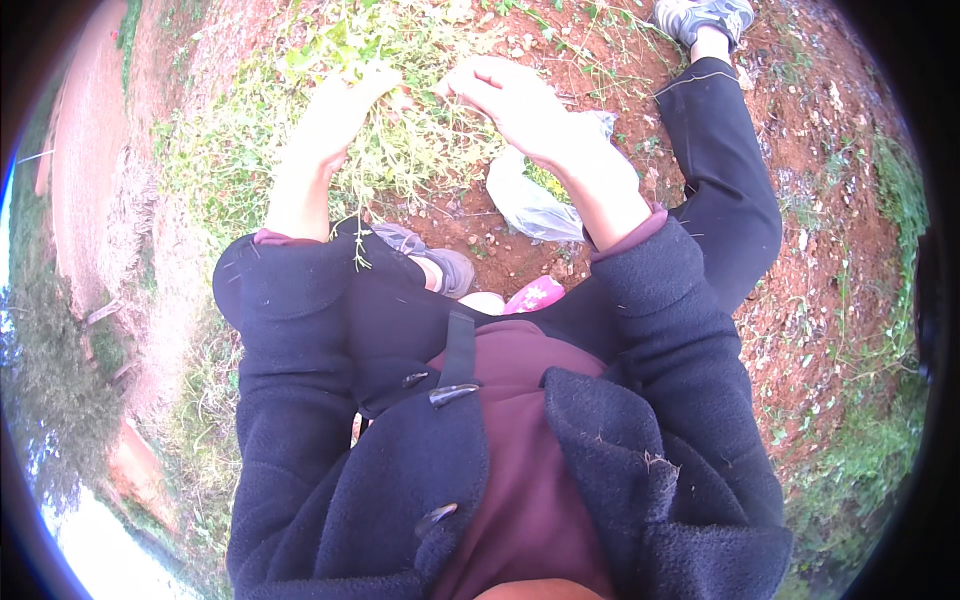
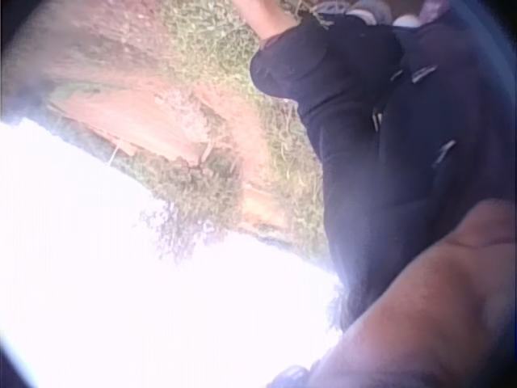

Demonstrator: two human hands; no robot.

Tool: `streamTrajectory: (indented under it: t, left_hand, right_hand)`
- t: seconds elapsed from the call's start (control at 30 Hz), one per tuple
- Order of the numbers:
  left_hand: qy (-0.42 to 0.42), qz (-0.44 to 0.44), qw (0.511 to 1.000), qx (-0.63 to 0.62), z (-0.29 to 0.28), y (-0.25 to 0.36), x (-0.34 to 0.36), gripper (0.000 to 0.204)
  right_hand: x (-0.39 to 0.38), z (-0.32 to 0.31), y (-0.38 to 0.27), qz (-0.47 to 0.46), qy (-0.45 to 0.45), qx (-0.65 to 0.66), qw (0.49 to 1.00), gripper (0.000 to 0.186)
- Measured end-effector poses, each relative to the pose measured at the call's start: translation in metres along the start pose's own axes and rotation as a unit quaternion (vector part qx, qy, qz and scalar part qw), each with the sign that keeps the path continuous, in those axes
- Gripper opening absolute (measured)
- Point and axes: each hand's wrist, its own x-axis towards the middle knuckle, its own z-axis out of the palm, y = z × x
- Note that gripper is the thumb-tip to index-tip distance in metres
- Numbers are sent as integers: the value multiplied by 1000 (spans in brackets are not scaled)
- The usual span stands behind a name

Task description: The person repeatedly picks small green plants from the ground and places them into a white plastic bag. The person uses both hands to gather and deposit the plants.

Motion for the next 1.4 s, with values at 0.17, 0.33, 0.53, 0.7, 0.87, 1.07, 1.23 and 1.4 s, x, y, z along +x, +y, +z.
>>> streamTrajectory:
  t: [0.17, 0.33, 0.53, 0.7, 0.87, 1.07, 1.23, 1.4]
  left_hand:
    - [41, -69, 980, -181, 17, -5, -1, 32]
    - [43, -48, 961, -269, 16, -7, 3, 18]
    - [33, -52, 956, -288, 8, -6, 3, 18]
    - [67, -45, 952, -297, -3, 5, 2, 21]
    - [24, -55, 955, -290, 3, 14, -5, 24]
    - [-7, -80, 962, -259, 7, 21, -9, 15]
    - [-12, -81, 980, -181, 3, 5, -6, 16]
    - [29, -45, 998, -15, 3, -14, 3, 20]
  right_hand:
    - [-20, 18, -9, 16, -11, -5, 1000, 32]
    - [-39, 22, -7, 9, -51, 10, 999, 32]
    - [-53, 22, -5, 12, -84, 50, 995, 29]
    - [-54, -1, 16, 201, -122, 376, 896, 24]
    - [-29, -6, 63, 204, -4, 540, 817, 23]
    - [14, 6, 102, 268, 100, 567, 773, 39]
    - [32, 21, 85, 197, 58, 559, 803, 32]
    - [29, 22, 61, 116, -6, 524, 843, 19]
